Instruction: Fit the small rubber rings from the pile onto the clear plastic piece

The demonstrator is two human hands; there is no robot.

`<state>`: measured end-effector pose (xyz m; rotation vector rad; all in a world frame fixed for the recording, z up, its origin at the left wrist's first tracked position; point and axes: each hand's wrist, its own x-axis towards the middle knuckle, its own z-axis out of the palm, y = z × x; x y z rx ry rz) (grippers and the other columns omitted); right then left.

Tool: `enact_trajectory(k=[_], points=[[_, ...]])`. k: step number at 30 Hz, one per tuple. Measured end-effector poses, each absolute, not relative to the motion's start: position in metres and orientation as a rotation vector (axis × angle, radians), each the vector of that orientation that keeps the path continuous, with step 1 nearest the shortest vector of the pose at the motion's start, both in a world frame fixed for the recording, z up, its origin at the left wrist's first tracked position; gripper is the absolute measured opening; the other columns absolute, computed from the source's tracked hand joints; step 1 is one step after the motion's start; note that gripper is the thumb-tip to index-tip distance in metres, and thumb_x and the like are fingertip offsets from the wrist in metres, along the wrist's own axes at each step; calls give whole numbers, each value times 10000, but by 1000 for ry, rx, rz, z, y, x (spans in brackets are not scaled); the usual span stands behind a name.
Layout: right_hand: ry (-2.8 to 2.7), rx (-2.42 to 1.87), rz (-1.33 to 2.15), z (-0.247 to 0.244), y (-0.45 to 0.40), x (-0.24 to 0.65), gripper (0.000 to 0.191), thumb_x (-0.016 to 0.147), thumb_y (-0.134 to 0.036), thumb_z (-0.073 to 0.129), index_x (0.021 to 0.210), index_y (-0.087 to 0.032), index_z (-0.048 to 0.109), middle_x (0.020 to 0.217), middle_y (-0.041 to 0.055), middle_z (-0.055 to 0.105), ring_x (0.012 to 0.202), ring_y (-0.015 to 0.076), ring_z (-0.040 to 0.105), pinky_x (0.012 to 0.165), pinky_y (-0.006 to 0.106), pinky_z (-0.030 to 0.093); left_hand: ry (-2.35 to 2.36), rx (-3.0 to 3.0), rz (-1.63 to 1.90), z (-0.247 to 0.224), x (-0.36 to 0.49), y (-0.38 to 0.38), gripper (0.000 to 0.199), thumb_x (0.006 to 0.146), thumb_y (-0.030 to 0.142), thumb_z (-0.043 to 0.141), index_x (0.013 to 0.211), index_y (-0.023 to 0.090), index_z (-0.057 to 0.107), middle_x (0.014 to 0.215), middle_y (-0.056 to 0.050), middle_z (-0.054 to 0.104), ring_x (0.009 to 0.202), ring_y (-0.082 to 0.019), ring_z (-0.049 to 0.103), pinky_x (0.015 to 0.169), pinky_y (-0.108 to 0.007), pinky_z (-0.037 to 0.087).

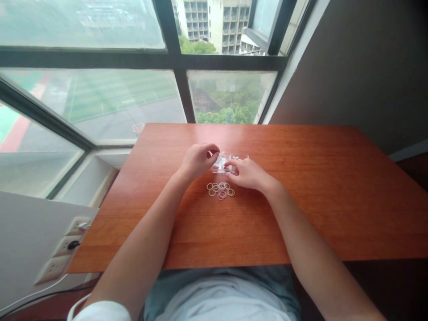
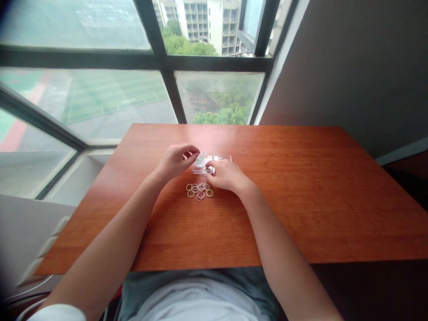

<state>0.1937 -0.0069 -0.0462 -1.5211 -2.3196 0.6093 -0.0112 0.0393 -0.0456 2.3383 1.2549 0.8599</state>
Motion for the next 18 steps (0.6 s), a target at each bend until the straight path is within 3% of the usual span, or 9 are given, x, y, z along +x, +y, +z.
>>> enact_trajectory(k=[6,15,18], points=[[-2405,-1582,566,-53,-7,191,279,826,-171,550,1077,-216,663,896,55,711,808,187,624,690,253,389,1273,2339,871,-48,-12,40,144,829,215,579,876,183,711,824,-40,728,672,-137,636,617,-227,492],[-2413,-1633,626,-52,-8,188,166,827,-174,530,953,-192,636,842,60,687,696,164,584,631,247,367,1260,2338,869,-48,-12,40,143,829,210,581,872,183,715,820,-41,728,667,-136,637,617,-228,491],[-2424,-1641,591,-53,-8,188,157,821,-181,543,947,-185,638,877,81,694,734,179,600,633,252,367,1259,2336,868,-49,-12,41,142,829,212,582,871,183,715,818,-42,729,663,-135,636,610,-226,488]])
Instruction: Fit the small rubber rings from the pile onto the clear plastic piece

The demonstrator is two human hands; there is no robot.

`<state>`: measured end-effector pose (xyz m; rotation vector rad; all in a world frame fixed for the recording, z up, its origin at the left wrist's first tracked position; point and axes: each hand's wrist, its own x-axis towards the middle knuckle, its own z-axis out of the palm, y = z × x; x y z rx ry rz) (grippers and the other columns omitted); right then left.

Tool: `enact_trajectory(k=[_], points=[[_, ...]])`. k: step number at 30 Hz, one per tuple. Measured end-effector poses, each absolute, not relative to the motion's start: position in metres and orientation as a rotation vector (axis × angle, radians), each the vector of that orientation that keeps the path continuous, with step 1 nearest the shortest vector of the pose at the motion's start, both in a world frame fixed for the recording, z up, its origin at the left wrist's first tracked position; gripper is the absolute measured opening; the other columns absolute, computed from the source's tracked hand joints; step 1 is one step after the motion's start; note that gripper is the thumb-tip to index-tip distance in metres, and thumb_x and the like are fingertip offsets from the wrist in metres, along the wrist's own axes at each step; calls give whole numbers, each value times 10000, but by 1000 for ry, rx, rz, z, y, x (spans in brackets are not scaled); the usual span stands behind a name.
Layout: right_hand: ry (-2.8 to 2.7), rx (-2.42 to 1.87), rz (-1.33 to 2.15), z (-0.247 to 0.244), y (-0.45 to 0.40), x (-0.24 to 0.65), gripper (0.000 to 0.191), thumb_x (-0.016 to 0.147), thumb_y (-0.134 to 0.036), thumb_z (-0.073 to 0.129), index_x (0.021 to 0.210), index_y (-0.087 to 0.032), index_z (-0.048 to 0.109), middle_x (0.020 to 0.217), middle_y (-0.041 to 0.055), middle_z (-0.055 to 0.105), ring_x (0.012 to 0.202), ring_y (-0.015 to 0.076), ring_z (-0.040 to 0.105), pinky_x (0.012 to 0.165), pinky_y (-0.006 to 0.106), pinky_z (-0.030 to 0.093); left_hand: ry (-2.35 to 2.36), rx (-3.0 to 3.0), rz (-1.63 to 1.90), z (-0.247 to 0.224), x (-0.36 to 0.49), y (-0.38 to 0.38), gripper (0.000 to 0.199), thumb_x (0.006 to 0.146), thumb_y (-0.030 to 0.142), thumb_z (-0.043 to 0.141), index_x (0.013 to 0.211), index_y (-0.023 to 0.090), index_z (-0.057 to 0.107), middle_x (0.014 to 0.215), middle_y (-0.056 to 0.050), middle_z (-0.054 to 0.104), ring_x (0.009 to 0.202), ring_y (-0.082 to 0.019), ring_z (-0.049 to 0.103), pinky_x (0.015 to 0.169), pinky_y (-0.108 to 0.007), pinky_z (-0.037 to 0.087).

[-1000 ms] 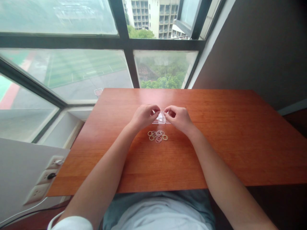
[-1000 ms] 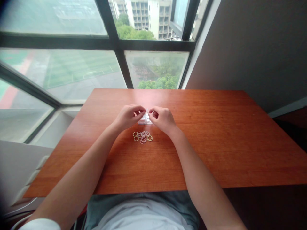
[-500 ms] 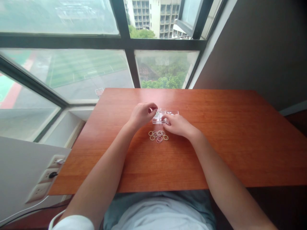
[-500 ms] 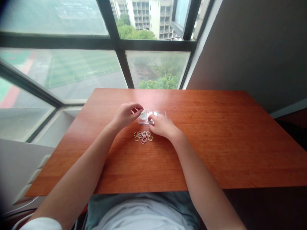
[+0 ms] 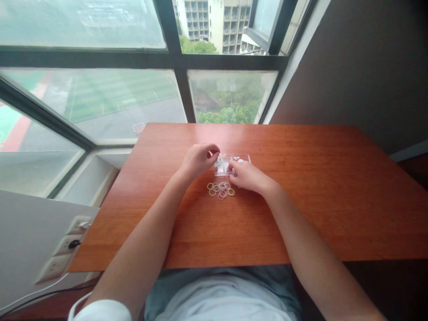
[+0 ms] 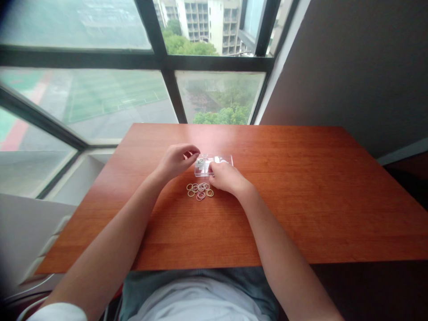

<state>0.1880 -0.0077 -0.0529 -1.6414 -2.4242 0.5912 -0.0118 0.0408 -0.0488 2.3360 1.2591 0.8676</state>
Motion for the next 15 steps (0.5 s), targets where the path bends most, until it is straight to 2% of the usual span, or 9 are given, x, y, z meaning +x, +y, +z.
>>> enact_trajectory(k=[9,15], points=[[-2457,-1639,546,-54,-8,188,123,818,-217,575,915,-189,646,904,92,703,793,201,619,635,259,368,1285,2367,829,-46,-11,39,141,822,210,584,859,184,718,799,-38,732,657,-138,639,606,-229,480],[-2398,-1626,640,-50,-10,189,110,804,-180,569,904,-196,613,786,48,679,643,154,576,587,244,350,1283,2363,824,-47,-12,39,141,825,213,585,860,180,717,805,-41,731,666,-140,640,613,-231,482]])
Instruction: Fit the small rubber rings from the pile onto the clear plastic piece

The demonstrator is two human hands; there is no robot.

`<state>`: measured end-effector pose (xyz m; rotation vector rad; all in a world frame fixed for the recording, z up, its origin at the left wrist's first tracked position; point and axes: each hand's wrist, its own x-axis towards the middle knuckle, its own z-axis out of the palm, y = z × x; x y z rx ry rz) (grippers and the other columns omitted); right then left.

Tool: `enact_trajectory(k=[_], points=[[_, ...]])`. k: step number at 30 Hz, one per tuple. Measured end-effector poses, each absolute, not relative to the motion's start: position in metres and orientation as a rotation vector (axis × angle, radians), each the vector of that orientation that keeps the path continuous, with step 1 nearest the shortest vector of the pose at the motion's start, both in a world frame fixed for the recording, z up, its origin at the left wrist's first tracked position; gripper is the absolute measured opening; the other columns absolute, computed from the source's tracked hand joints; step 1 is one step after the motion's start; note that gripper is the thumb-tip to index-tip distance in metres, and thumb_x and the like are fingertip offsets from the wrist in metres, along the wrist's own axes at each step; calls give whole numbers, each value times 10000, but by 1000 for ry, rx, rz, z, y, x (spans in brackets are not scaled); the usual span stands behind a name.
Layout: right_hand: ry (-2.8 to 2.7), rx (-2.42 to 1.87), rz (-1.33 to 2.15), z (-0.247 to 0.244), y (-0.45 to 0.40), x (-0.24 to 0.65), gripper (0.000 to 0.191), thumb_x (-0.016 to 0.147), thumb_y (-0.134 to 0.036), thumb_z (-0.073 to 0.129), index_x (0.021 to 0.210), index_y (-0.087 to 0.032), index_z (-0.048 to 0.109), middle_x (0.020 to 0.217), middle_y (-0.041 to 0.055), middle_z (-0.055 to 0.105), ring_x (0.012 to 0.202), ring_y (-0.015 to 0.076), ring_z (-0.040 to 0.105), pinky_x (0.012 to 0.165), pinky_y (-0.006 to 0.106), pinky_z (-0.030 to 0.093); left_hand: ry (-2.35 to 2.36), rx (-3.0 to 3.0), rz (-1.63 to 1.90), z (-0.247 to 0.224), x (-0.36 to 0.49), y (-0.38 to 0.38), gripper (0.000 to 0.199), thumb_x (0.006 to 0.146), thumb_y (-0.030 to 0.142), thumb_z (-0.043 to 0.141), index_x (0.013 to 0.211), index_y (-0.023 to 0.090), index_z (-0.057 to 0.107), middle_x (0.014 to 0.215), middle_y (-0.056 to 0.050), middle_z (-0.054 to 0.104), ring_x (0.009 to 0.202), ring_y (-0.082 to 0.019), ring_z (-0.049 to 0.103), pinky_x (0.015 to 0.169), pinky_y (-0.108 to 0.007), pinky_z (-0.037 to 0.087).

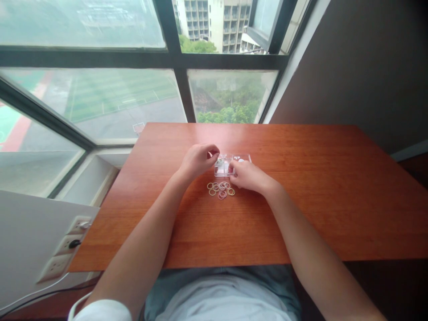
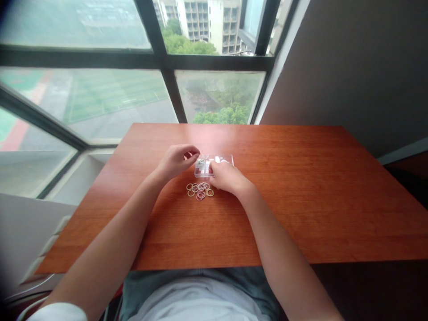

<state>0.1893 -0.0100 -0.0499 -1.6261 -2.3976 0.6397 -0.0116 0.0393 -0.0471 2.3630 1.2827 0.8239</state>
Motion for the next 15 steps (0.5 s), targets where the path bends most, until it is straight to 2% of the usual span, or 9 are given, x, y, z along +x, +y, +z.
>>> enact_trajectory(k=[5,15], points=[[-2365,-1597,708,-46,-10,192,83,827,-154,560,885,-203,596,688,19,660,616,150,574,597,244,359,1286,2361,824,-46,-12,40,144,827,211,585,866,182,720,804,-40,732,666,-140,641,621,-233,489],[-2310,-1513,748,-42,-9,201,115,808,-134,514,881,-209,562,663,-4,631,595,138,534,569,248,318,1296,2355,820,-45,-13,39,151,833,217,576,860,174,718,803,-45,732,673,-135,636,621,-224,477]])
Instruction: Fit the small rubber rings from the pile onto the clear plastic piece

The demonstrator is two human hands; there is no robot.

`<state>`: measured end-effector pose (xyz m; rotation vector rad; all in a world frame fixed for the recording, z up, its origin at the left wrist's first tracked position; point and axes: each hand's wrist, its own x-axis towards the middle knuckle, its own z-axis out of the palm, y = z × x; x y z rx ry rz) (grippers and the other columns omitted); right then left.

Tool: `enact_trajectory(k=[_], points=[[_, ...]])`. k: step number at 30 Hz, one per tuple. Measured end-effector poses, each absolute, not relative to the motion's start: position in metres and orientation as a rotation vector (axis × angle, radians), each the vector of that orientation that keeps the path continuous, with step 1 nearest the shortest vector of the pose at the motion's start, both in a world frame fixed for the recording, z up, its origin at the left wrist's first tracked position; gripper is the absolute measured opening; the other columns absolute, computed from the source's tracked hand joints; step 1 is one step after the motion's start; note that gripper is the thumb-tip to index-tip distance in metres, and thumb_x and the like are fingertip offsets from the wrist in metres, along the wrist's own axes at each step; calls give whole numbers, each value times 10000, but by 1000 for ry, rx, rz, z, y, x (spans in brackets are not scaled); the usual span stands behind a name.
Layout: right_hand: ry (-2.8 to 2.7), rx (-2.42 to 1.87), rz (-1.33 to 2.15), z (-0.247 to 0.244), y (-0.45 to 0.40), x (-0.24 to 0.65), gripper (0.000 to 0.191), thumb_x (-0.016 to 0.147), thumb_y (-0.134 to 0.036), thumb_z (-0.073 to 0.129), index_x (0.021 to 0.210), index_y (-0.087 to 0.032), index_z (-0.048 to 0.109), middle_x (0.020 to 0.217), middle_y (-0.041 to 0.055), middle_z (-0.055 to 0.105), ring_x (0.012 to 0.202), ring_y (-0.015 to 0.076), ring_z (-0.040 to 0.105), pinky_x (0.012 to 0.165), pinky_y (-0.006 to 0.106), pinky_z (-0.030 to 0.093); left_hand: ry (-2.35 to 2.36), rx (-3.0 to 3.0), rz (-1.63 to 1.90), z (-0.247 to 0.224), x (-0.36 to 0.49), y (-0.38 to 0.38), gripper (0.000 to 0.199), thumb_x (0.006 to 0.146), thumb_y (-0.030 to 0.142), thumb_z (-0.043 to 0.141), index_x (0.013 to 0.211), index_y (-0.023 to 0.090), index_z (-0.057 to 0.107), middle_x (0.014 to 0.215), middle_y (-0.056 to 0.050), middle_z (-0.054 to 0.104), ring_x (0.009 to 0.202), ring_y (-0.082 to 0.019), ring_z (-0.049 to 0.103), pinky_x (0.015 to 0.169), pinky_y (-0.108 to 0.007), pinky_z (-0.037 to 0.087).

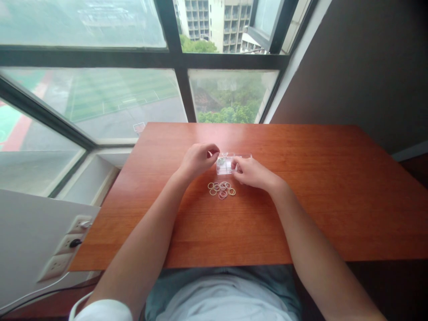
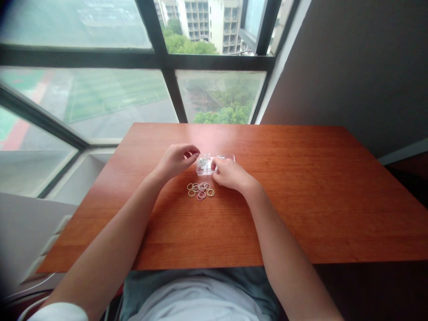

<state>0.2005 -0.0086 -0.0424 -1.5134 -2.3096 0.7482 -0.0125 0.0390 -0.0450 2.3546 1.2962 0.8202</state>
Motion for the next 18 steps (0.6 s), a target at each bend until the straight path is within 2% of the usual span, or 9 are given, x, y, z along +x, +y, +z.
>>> enact_trajectory(k=[7,13,18], points=[[-2337,-1514,669,-46,-7,198,68,794,-156,544,836,-210,546,717,8,640,632,141,543,584,247,327,1310,2357,735,-44,-11,37,154,827,225,590,876,176,727,809,-43,733,679,-139,636,618,-227,454],[-2365,-1547,614,-53,-4,196,53,824,-198,583,869,-205,557,771,29,662,695,160,582,625,254,359,1384,2358,640,-47,-12,37,164,813,230,606,898,181,737,753,-36,726,637,-141,626,586,-229,421],[-2329,-1533,645,-49,-4,197,63,819,-175,596,857,-209,560,714,10,659,679,156,591,638,255,372,1387,2345,600,-47,-12,36,160,793,206,601,870,184,739,729,-29,719,608,-133,599,558,-226,383]])
